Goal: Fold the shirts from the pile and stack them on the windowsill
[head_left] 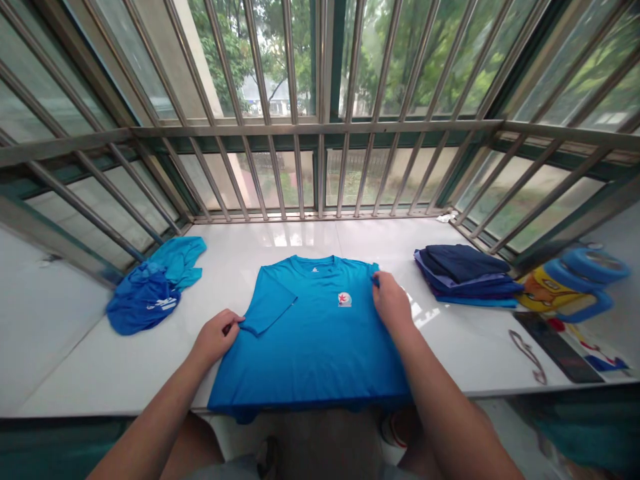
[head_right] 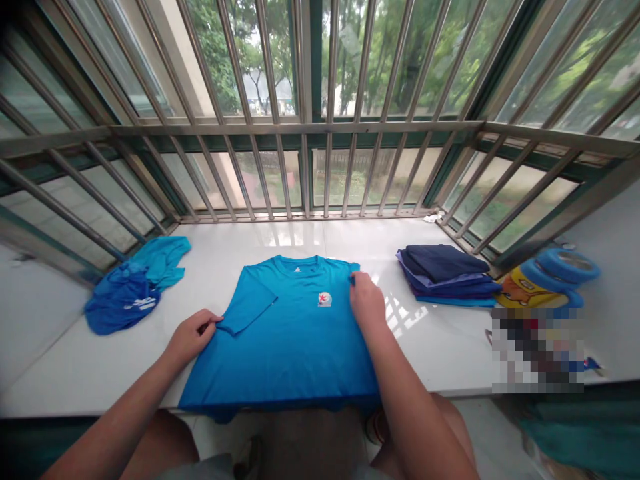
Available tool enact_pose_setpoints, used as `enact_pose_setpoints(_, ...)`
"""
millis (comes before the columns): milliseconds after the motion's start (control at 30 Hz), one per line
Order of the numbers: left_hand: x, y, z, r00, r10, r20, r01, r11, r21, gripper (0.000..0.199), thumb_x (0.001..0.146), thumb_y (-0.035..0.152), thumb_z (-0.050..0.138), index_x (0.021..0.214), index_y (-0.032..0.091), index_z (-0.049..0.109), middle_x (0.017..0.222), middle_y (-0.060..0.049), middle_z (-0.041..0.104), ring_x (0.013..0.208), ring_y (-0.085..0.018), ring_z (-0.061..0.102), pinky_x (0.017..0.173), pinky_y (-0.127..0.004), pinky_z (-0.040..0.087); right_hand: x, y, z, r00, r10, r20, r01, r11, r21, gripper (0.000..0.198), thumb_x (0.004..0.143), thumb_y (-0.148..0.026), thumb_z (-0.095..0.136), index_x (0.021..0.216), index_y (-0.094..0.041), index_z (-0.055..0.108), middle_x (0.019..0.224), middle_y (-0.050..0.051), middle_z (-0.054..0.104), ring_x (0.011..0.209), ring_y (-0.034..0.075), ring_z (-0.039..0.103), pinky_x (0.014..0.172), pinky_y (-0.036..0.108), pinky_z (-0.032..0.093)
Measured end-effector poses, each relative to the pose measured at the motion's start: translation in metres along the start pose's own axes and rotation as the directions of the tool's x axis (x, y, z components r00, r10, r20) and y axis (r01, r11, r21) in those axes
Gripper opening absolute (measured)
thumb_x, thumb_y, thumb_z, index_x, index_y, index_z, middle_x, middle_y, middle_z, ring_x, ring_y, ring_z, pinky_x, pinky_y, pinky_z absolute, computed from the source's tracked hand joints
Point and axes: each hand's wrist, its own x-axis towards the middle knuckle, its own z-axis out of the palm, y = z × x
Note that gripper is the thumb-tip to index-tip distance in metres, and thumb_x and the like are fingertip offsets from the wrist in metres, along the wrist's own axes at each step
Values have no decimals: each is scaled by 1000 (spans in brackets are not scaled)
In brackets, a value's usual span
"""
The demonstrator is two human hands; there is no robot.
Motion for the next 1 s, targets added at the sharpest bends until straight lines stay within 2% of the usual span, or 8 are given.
enact_pose_setpoints(33,0,1,0,1000,-5,3,5,1000,4,27,91,33,54,93,24,80,88,-2,76,69,-20,67,69,-32,54,-8,-11,3,983,-176,44,177,984,-28,28,108,-23,53,134,-24,63,131,11,72,111,25,69,90,31,46)
enact_pose_setpoints(100,0,2,-1,1000,-13,2,13,1000,9,27,90,33,54,93,25,80,88,-2,77,69,-20,67,68,-32,53,-26,-28,8,866,-472,165,487,872,-56,28,105,-22,60,132,-26,67,130,10,71,112,26,68,91,33,47)
enact_pose_setpoints(200,0,1,-2,1000,-11,0,11,1000,10,27,91,34,54,93,25,79,91,-3,78,72,-21,68,69,-33,54,-56,-34,12,743,-625,239,647,763,-18,32,102,-28,68,134,-27,67,133,9,70,117,29,65,96,37,49)
enact_pose_setpoints(433,-1,-3,-1,1000,15,6,-15,1000,23,27,95,34,53,93,25,79,90,-2,77,69,-20,67,68,-32,55,-84,43,15,946,-320,43,322,945,-57,40,101,-30,65,139,-19,64,131,16,67,116,33,64,99,43,52)
enact_pose_setpoints(533,-2,-5,1,998,64,-8,-64,996,69,30,98,36,53,106,24,80,98,-6,77,80,-22,71,75,-34,59,-82,67,21,961,-268,71,271,962,-25,34,103,-36,62,134,-20,66,125,14,69,112,31,66,96,41,53)
enact_pose_setpoints(667,-6,-3,5,977,209,28,-211,963,166,37,102,39,54,126,26,78,131,-11,77,122,-31,71,106,-48,57,-76,74,23,971,-212,111,220,974,-61,26,109,-34,51,122,-22,70,118,12,73,110,28,67,96,38,51)
enact_pose_setpoints(867,-22,-1,9,962,227,152,-252,953,169,40,106,39,53,140,30,73,152,-8,68,137,-30,67,119,-52,52,-69,79,18,997,-39,62,48,988,-144,34,112,-30,40,116,-20,71,114,12,73,107,27,68,96,37,50)
enact_pose_setpoints(1000,-33,-7,6,955,230,186,-262,949,176,48,106,41,54,152,32,64,163,-7,59,146,-29,60,125,-50,48,-71,72,18,984,-179,-8,177,979,-100,36,111,-38,44,130,-21,70,125,15,72,114,30,65,102,42,50)
